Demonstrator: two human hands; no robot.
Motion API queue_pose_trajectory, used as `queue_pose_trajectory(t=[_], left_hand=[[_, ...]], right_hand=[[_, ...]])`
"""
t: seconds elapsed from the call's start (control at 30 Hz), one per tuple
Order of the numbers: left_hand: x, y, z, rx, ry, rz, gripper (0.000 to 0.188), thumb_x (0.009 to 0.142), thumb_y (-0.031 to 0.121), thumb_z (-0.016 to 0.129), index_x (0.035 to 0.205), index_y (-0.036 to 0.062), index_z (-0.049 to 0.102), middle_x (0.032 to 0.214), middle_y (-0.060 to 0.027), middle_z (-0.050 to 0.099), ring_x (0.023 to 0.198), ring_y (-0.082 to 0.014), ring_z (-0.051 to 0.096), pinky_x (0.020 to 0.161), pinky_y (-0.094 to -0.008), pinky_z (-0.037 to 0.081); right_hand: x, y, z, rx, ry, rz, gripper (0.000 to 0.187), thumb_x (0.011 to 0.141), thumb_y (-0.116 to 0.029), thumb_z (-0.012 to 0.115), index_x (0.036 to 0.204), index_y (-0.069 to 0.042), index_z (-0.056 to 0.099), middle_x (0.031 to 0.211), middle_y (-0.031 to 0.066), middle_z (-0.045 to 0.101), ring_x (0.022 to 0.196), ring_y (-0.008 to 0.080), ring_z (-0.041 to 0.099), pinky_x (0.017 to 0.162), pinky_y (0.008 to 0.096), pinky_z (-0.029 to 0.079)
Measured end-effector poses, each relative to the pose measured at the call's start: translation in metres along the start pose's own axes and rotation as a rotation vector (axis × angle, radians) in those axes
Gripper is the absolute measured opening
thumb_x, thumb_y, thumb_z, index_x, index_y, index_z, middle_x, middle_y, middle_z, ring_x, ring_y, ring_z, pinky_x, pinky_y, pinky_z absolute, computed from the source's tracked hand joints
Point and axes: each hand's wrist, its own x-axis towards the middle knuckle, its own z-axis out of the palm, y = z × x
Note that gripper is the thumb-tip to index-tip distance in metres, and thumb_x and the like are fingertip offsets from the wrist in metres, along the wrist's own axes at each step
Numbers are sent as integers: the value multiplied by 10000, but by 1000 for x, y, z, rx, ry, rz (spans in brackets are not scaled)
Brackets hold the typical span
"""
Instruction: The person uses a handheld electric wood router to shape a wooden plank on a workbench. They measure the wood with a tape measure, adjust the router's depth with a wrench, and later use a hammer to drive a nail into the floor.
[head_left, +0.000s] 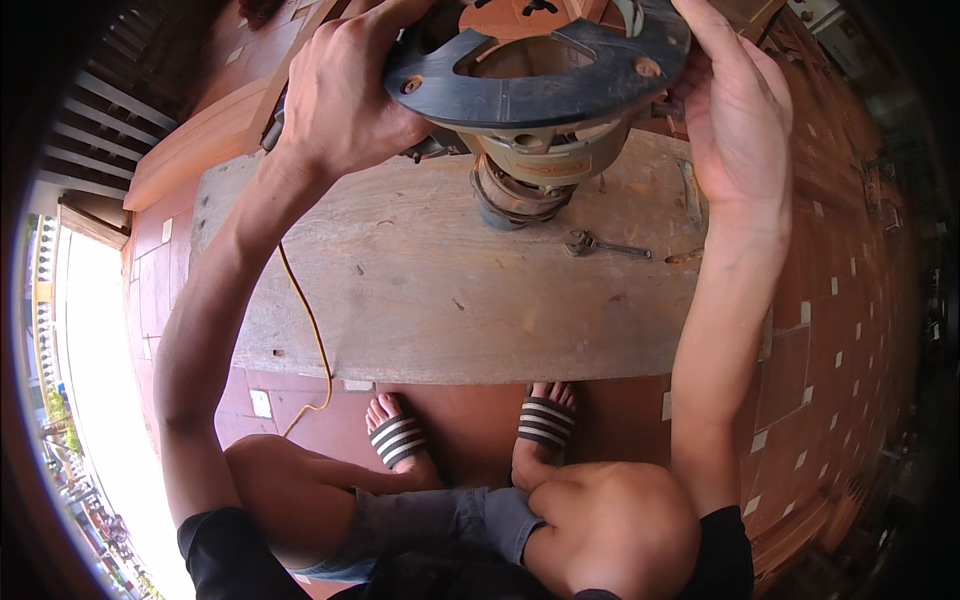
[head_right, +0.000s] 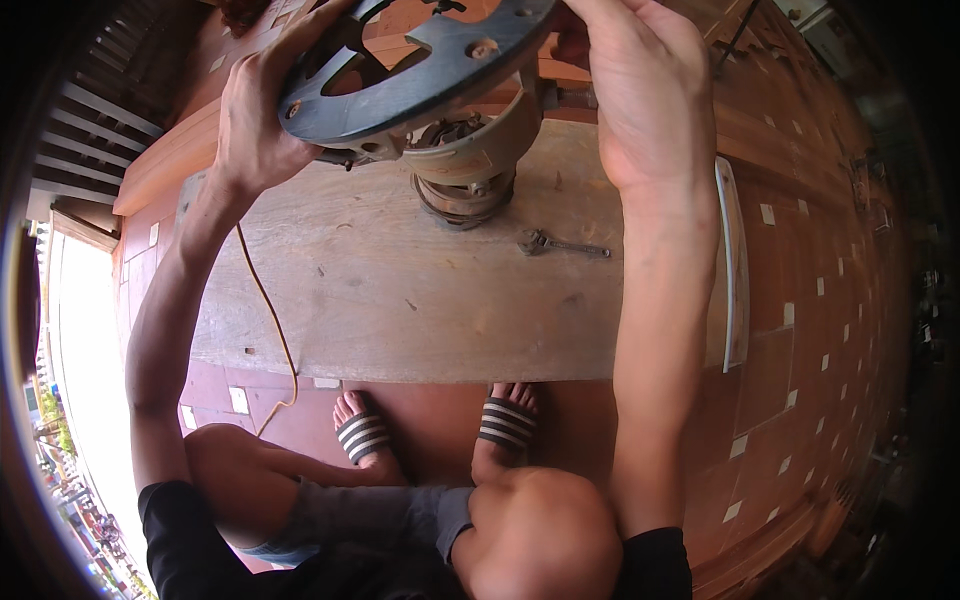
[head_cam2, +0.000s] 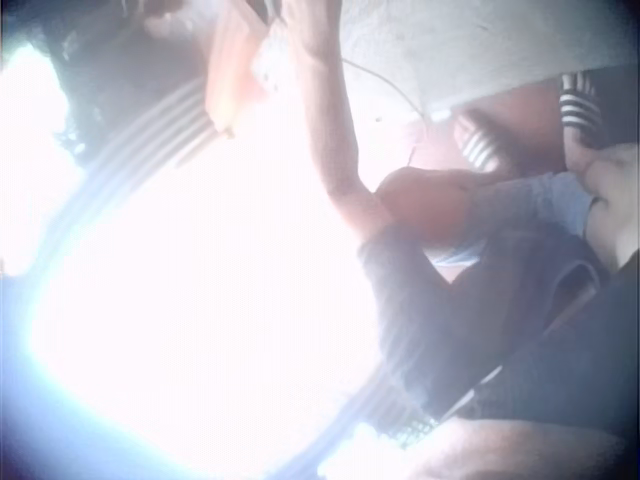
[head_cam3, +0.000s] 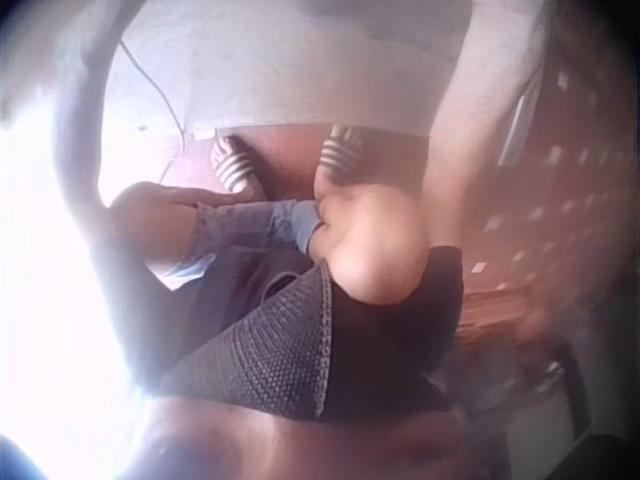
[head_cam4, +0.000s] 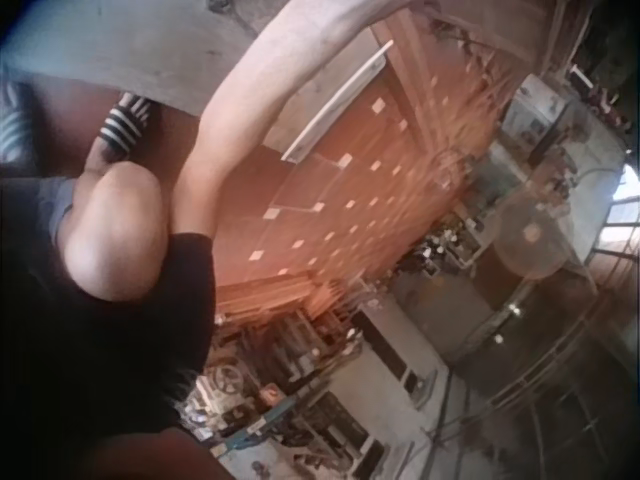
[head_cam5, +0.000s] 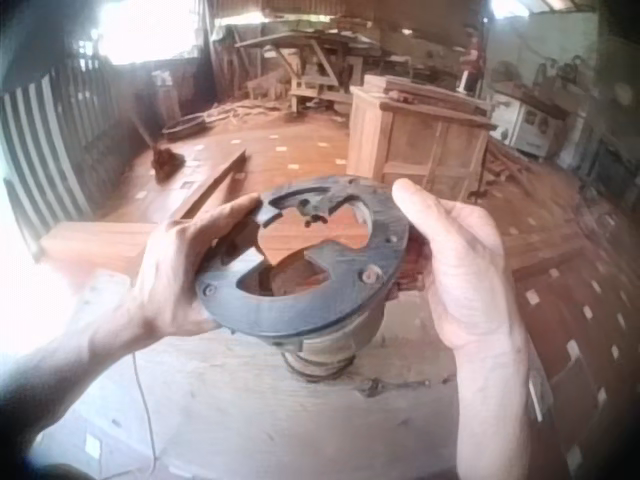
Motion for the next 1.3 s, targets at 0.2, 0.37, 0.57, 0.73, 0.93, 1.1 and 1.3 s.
queue_pose_trajectory(t=[0.2,0.37,0.57,0.73,0.93,1.1,1.3], left_hand=[[-36,-73,10,-246,8,-18,761,835,404,770,1474,26,602,1096,-167,786,1004,-207,754,940,-353,564],[-59,-90,6,-378,10,-254,614,861,298,731,1367,-35,637,1069,-156,749,992,-179,695,930,-343,538],[-83,-101,10,-419,24,-360,384,943,272,706,1171,-35,669,932,-88,679,819,-135,580,743,-335,497],[-97,-109,19,-552,42,-442,644,947,274,676,1514,0,544,1322,-95,651,1135,-203,610,1040,-358,472],[-107,-116,26,-636,51,-510,699,901,270,616,1525,-25,507,1424,-139,603,1304,-238,562,1172,-389,382],[-101,-112,26,-776,-35,-452,766,885,355,658,1528,-25,490,1411,-127,618,1314,-230,565,1155,-390,409],[-106,-115,27,-735,-3,-429,780,883,392,690,1522,-13,497,1380,-128,637,1289,-229,582,1131,-397,433]], right_hand=[[-7,14,-12,-196,-49,24,337,1050,-315,691,1191,-18,761,1056,38,762,933,92,648,882,280,515],[-22,46,-26,-140,147,91,353,1016,-359,733,1136,-32,788,985,16,756,923,78,610,839,266,493],[-41,59,-28,-169,128,158,333,994,-296,769,1128,9,764,957,20,742,835,76,609,763,252,482],[-61,57,-13,-103,75,208,287,1015,-252,740,1115,17,759,918,33,743,775,67,609,695,225,485],[-81,49,35,162,-137,389,390,1052,-342,702,1167,29,733,946,84,746,719,66,608,556,210,474],[-71,51,56,458,-171,534,431,1039,-432,700,1071,-4,718,958,86,732,689,81,598,536,220,455],[-67,56,65,652,-152,570,342,1029,-341,723,950,-9,724,900,93,718,661,104,596,546,250,478]])
